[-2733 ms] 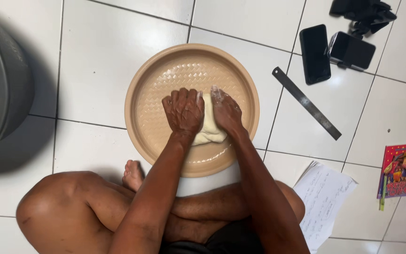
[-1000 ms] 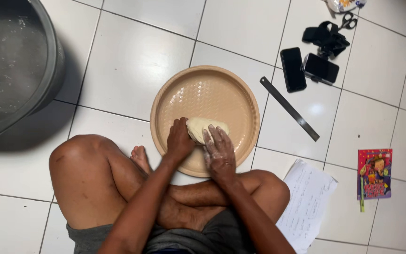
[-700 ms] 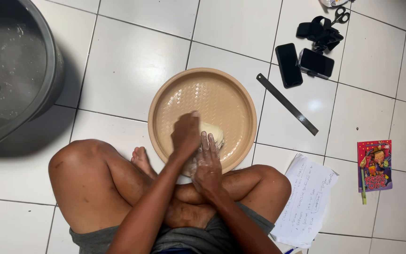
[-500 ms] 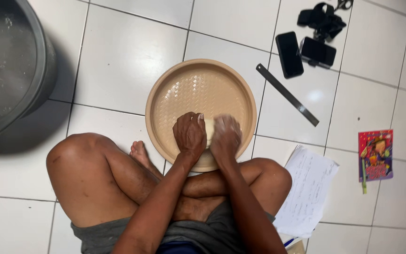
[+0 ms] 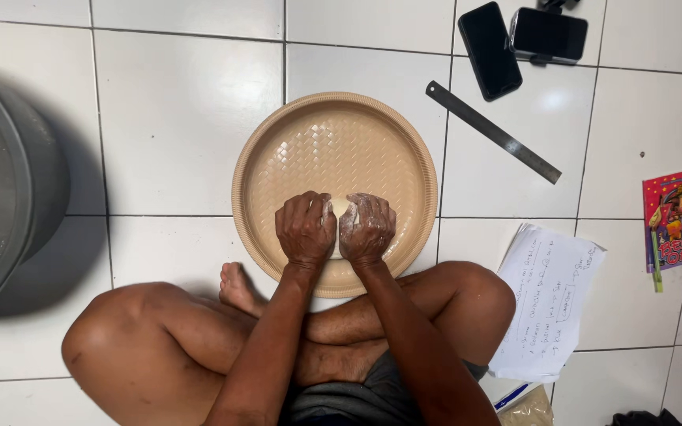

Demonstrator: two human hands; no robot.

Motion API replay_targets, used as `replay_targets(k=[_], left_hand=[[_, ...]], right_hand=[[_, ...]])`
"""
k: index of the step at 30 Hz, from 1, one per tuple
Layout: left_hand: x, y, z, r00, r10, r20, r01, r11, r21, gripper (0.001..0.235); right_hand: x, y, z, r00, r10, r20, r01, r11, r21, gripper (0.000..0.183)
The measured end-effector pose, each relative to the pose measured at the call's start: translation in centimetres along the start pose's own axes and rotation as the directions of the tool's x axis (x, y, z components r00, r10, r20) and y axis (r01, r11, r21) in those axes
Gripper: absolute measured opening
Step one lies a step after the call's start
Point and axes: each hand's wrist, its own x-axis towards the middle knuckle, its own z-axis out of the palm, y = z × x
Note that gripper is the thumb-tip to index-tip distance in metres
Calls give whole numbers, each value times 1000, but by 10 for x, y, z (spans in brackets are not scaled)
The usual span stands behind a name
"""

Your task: The person kneads a ball of dough by hand inside a shallow beige plastic basin. They repeatedly press, fold, and turn the dough using both hands while sitting cross-legged on a tiled floor.

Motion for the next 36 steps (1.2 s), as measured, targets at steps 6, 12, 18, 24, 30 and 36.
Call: replay_targets(k=[6, 12, 18, 24, 30, 36], left_hand=[[15, -12, 12, 998, 60, -19, -61, 997, -50, 32], [29, -25, 21, 994, 112, 9, -110, 988, -105, 29], [42, -33, 31, 994, 99, 35, -94, 987, -131, 29], [57, -36, 39, 995, 67, 78, -52, 983, -178, 31], [68, -38, 44, 994, 34, 106, -15, 985, -173, 31], [79, -39, 50, 978, -44, 202, 71, 989, -129, 36]], right_hand=[[14, 10, 11, 999, -17, 35, 14, 997, 76, 25], [30, 20, 21, 994, -55, 99, 45, 994, 97, 24], [42, 27, 32, 989, -45, 138, 33, 996, 86, 21], [54, 33, 43, 981, -5, 195, 4, 1000, 10, 19], [66, 37, 53, 971, 49, 234, -42, 998, -35, 23], [83, 31, 55, 944, 155, 291, -125, 985, -117, 31]])
